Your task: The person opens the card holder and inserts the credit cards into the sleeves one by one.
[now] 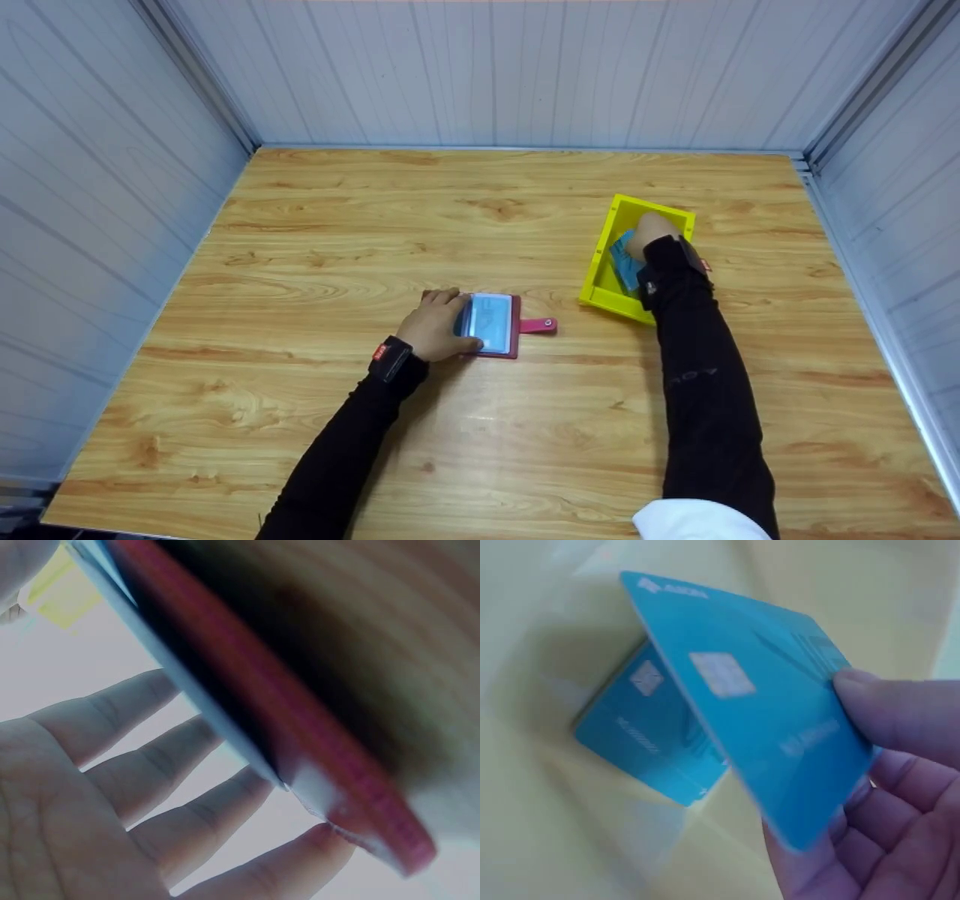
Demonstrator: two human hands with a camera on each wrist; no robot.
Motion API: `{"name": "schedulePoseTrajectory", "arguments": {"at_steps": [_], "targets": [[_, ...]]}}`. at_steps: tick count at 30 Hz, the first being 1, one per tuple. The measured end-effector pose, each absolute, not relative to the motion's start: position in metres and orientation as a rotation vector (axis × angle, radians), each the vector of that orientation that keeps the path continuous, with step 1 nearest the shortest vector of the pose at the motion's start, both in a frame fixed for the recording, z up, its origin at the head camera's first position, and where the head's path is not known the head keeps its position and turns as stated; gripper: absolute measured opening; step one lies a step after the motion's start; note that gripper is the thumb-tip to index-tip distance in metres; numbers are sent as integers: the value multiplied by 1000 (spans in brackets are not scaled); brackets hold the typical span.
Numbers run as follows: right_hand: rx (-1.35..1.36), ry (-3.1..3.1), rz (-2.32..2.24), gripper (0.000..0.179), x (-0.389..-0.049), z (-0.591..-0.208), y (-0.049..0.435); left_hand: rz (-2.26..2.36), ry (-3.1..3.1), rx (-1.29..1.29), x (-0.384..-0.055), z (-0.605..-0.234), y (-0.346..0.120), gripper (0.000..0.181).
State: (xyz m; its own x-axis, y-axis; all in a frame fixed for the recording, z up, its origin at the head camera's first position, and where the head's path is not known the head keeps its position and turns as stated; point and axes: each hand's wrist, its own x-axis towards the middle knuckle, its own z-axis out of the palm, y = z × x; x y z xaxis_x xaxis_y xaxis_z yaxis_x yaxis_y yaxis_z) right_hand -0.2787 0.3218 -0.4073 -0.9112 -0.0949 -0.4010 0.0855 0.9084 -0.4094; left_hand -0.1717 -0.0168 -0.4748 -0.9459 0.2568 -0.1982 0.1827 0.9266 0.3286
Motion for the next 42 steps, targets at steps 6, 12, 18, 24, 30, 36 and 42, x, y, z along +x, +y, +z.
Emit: {"name": "schedulePoseTrajectory", "arguments": {"at_steps": [6, 12, 18, 24, 30, 36, 42], "targets": [[-41, 2699, -621, 31, -274, -391, 317, 429, 2855, 320, -172, -475, -15, 81], [-1, 2785, -709, 20, -268, -373, 310, 438, 2851, 316, -172, -475, -15, 81], [-45, 2865, -864, 24, -257, -371, 294, 431, 2857, 321, -171, -475, -15, 81], [-81, 2825, -1108, 24, -245, -384, 270, 428, 2859, 328, -170, -476, -15, 81], [-28, 2621, -1371, 24, -232, -410, 244, 431, 2855, 331, -170, -477, -16, 82], [-14, 2447, -1435, 17, -219, -443, 224, 414, 2860, 334, -171, -477, -17, 82], [46, 2330, -1470, 17, -211, -473, 217, 399, 2861, 331, -170, -476, -16, 81]]}}
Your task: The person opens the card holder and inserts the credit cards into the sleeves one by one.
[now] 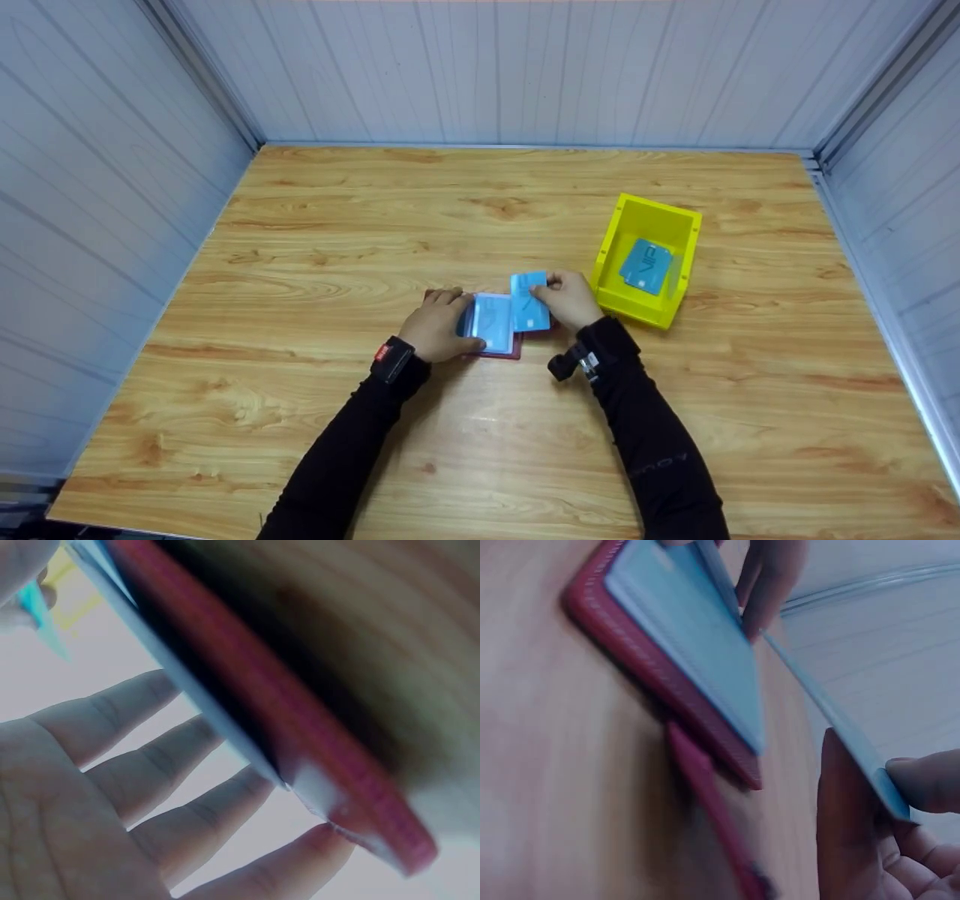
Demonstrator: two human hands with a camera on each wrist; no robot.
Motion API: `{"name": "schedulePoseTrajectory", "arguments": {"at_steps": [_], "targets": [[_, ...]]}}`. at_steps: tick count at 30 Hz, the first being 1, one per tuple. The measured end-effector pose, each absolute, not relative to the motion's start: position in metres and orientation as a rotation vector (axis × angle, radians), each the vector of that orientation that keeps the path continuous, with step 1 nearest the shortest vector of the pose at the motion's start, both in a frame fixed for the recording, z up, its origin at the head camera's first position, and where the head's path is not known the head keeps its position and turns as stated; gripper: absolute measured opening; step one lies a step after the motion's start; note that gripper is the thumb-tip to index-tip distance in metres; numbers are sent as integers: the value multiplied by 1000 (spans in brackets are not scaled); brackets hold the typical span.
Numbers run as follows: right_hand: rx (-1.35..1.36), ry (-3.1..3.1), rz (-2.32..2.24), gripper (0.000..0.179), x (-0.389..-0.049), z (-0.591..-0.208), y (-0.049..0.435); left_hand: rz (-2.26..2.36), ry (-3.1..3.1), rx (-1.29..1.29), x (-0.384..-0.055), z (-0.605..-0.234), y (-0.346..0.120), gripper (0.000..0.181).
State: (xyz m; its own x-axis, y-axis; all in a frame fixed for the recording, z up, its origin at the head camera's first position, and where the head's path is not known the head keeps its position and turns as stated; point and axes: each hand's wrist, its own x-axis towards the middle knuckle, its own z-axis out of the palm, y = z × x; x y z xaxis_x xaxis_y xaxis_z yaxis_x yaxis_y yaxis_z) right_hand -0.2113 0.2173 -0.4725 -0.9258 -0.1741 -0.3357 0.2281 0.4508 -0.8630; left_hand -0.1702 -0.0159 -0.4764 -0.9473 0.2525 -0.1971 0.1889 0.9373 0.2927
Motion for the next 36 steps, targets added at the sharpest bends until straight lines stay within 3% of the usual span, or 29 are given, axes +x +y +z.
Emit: {"name": "schedulePoseTrajectory", "arguments": {"at_steps": [24, 36], "targets": [[197, 2085, -1621, 20, -206, -495, 225, 318, 2935, 437, -156, -468, 18, 76], [226, 2075, -1625, 14, -204, -495, 227, 116, 3047, 353, -154, -477, 41, 87]]}}
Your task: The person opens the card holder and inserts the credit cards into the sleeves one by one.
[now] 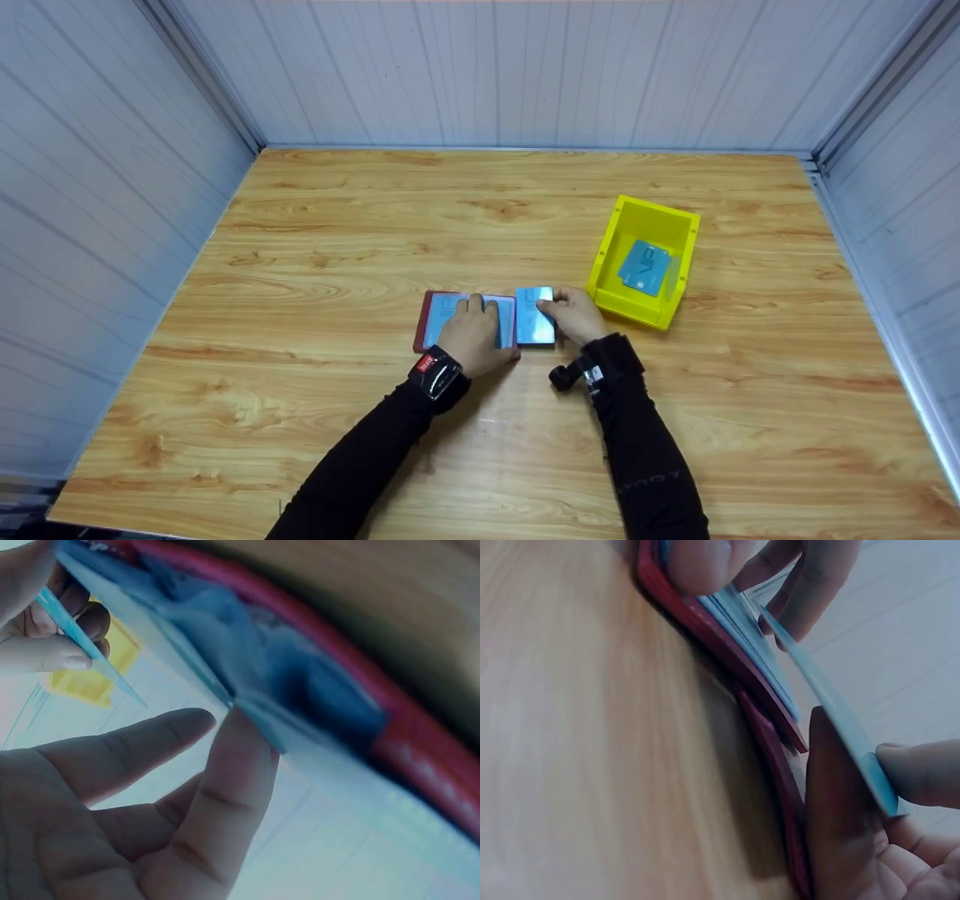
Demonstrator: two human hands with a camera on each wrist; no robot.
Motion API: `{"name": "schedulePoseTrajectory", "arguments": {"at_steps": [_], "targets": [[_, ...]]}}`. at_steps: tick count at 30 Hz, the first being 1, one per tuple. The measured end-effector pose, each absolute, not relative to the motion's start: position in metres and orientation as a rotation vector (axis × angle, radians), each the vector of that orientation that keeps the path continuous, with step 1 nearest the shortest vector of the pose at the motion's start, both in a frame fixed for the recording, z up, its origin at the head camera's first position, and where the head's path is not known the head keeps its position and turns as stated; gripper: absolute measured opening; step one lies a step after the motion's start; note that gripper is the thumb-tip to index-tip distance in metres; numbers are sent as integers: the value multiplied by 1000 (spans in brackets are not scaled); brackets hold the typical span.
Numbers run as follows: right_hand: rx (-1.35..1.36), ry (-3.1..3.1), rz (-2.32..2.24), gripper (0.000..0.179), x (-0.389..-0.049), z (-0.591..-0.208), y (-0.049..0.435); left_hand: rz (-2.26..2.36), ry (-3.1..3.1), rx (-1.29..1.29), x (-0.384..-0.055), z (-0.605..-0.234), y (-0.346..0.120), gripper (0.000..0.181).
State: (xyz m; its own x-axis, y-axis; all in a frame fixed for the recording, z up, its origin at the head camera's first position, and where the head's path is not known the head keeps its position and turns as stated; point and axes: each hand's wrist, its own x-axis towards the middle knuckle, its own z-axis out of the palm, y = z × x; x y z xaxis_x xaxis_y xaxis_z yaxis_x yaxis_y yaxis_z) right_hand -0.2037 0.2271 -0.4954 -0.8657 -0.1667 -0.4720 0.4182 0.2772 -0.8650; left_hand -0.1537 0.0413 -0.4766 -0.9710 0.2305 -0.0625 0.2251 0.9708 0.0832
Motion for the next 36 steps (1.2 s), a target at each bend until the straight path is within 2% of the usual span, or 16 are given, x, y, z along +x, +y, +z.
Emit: {"name": "schedulePoseTrajectory", "arguments": {"at_steps": [10, 18, 25, 32, 36], "targets": [[192, 2052, -1634, 20, -201, -493, 231, 364, 2915, 429, -155, -472, 28, 77], [190, 2071, -1589, 25, -200, -493, 234, 639, 2753, 391, -160, -466, 15, 82], [240, 2105, -1546, 23, -201, -492, 237, 890, 2611, 332, -164, -460, 6, 75], [221, 2126, -1506, 34, -200, -489, 237, 1124, 2515, 309, -174, -459, -12, 68], [209, 2114, -1524, 35, -200, -491, 235, 1224, 2511, 334, -181, -462, -29, 59]]}}
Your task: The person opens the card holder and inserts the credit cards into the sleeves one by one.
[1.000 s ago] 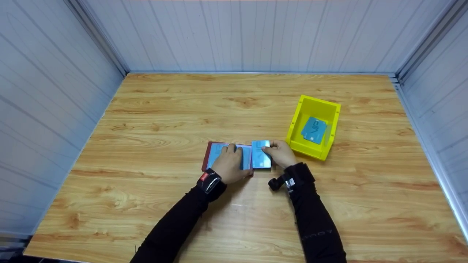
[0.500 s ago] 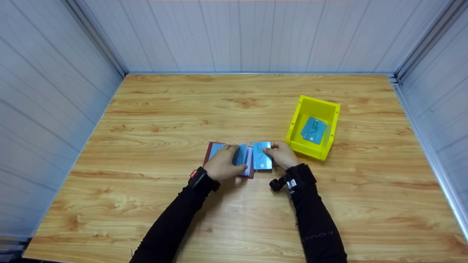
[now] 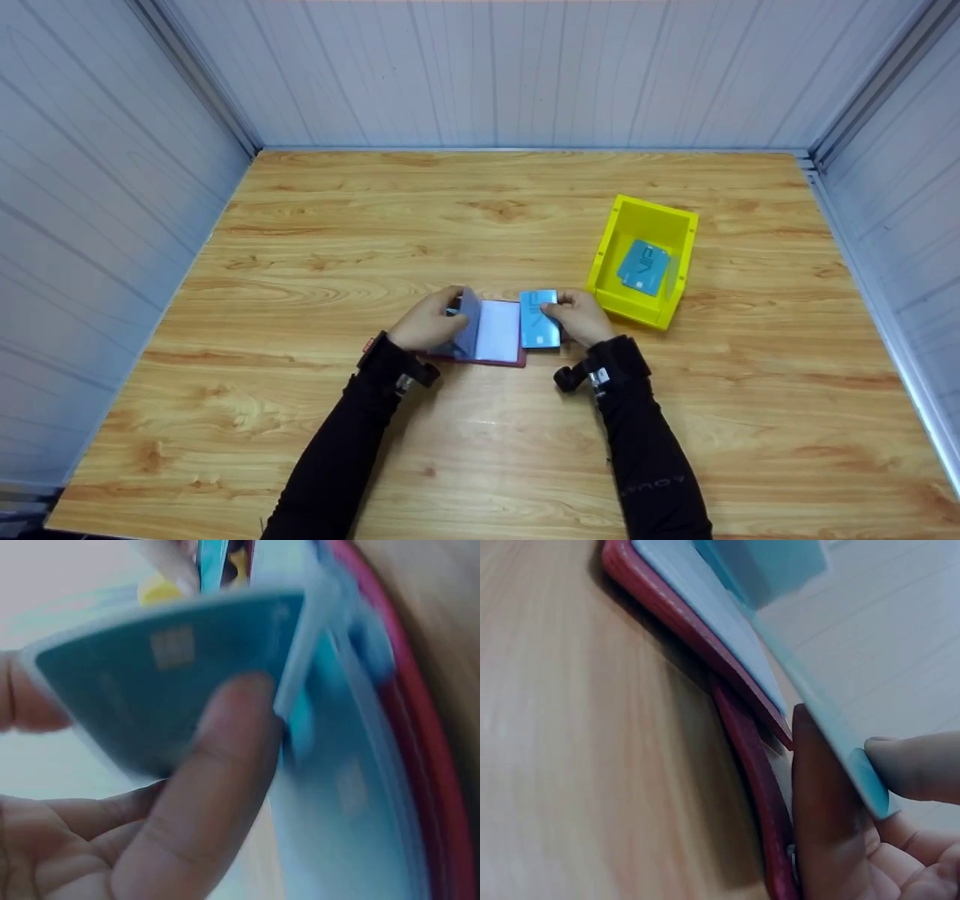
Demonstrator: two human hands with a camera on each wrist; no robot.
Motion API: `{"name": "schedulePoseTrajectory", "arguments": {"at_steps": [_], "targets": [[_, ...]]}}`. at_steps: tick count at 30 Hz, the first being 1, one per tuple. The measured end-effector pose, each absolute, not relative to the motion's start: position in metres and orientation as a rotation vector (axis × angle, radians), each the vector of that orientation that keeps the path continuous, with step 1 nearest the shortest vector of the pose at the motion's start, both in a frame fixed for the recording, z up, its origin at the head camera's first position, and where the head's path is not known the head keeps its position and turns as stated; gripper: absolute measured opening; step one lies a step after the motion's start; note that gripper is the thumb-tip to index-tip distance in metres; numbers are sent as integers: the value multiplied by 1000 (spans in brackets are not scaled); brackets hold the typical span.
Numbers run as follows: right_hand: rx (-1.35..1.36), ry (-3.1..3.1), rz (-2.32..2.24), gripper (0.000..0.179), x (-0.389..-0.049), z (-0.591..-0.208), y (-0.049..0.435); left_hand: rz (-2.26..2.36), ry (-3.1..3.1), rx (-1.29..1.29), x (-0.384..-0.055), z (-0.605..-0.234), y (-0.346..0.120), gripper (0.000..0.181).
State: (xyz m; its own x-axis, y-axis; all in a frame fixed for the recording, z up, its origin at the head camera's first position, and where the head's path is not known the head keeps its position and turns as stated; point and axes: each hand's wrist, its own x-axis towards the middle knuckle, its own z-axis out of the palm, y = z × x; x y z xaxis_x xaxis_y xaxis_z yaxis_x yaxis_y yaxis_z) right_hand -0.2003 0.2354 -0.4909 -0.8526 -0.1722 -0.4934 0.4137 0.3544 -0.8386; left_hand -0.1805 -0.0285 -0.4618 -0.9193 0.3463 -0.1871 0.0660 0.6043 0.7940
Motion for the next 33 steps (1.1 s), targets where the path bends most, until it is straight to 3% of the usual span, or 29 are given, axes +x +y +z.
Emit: {"name": "schedulePoseTrajectory", "arguments": {"at_steps": [18, 33], "targets": [[305, 2087, -1626, 17, -201, -486, 229, 1422, 2353, 212, -192, -478, -62, 64], [192, 2139, -1568, 20, -208, -482, 184, 1422, 2400, 135, -197, -482, -63, 48]]}}
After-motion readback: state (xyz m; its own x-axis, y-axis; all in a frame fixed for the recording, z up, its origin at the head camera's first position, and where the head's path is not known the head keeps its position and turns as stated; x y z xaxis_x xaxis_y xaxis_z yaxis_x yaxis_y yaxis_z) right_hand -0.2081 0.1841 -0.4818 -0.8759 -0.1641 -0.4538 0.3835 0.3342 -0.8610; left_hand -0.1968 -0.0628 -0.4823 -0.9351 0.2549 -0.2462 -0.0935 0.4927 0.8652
